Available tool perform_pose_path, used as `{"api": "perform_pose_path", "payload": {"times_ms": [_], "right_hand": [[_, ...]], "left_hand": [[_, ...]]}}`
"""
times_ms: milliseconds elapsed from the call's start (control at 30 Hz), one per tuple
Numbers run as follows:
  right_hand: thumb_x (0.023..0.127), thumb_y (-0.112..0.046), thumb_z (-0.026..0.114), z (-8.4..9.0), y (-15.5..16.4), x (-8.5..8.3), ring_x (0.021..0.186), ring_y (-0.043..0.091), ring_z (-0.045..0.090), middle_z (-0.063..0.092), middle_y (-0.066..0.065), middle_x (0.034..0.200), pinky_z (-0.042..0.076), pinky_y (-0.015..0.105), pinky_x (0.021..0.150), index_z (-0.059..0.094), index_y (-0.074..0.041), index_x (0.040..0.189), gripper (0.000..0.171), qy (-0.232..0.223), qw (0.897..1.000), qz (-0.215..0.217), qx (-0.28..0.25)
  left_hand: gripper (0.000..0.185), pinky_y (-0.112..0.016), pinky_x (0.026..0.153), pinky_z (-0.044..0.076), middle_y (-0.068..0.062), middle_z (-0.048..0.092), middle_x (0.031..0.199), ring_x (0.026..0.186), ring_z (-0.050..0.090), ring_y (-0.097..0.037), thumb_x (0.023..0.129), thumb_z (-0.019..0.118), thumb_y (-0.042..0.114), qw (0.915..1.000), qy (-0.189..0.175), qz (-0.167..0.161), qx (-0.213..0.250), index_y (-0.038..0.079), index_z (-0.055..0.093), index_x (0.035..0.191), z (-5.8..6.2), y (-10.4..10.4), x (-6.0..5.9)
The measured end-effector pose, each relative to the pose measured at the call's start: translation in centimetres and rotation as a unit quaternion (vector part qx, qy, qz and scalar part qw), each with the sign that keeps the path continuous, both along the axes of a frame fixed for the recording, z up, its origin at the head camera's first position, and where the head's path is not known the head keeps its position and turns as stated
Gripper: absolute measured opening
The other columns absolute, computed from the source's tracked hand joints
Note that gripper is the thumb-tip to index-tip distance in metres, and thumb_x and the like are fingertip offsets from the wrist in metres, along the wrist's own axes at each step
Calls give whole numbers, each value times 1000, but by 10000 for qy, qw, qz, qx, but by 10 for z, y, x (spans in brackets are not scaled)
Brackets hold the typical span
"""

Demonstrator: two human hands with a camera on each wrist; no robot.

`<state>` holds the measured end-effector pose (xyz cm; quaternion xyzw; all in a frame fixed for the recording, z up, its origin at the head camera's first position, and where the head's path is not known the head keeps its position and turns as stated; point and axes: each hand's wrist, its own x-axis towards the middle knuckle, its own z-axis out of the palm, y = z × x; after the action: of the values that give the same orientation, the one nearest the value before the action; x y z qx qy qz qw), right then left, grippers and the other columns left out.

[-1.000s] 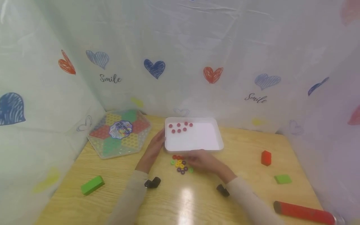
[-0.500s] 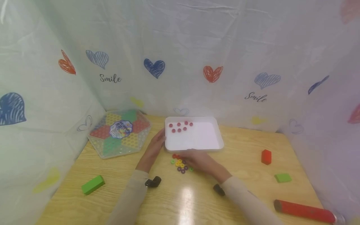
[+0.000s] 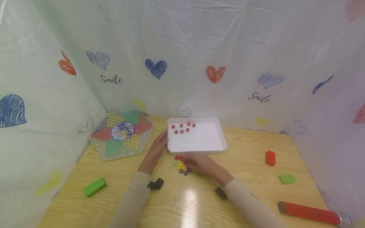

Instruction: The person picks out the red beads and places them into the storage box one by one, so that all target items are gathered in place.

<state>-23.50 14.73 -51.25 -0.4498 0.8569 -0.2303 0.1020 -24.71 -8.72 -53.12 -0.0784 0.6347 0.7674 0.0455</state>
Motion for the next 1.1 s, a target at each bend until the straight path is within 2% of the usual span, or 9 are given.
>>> {"api": "perform_pose_path", "payload": {"times_ms": [500, 633, 800, 967, 1100], "right_hand": [[90, -22, 69, -5, -7, 2, 83, 0, 53, 61, -15, 96, 50, 22, 74, 68, -23, 102, 12, 446, 9989, -93, -49], [90, -21, 68, 2, -6, 6, 84, -1, 54, 61, -14, 97, 51, 20, 74, 68, -22, 102, 12, 234, 9994, -220, -97], [88, -11, 69, 21, 1, 6, 86, 4, 60, 63, -8, 98, 54, 22, 74, 69, -14, 103, 15, -270, 9966, -290, -716], [87, -4, 68, 32, 14, -9, 89, 7, 62, 64, -6, 101, 56, 23, 73, 67, -9, 105, 18, -238, 9931, -264, -1121], [88, -7, 68, 37, 27, -30, 92, 9, 62, 64, -7, 103, 57, 26, 75, 67, -10, 106, 18, -169, 9930, -391, -1097]], "left_hand": [[51, -41, 118, 24, -7, 28, 157, 145, 25, -21, 102, 39, 9, 10000, -4, 6, 11, 13, 29, 152, 2, 1, 1], [51, -42, 118, 23, -8, 28, 157, 145, 23, -21, 102, 39, 9, 10000, 23, -39, 19, 12, 28, 152, 1, 0, 1], [51, -42, 118, 23, -9, 27, 158, 145, 24, -22, 102, 39, 8, 9999, 36, -40, 95, 12, 28, 152, 1, -1, 3], [51, -42, 118, 24, -9, 27, 158, 145, 25, -23, 102, 39, 8, 9999, 20, -1, 104, 12, 28, 152, 1, -1, 2], [51, -42, 118, 23, -9, 26, 158, 145, 24, -23, 102, 39, 8, 9999, 42, -10, 98, 11, 28, 152, 2, -1, 2]]}}
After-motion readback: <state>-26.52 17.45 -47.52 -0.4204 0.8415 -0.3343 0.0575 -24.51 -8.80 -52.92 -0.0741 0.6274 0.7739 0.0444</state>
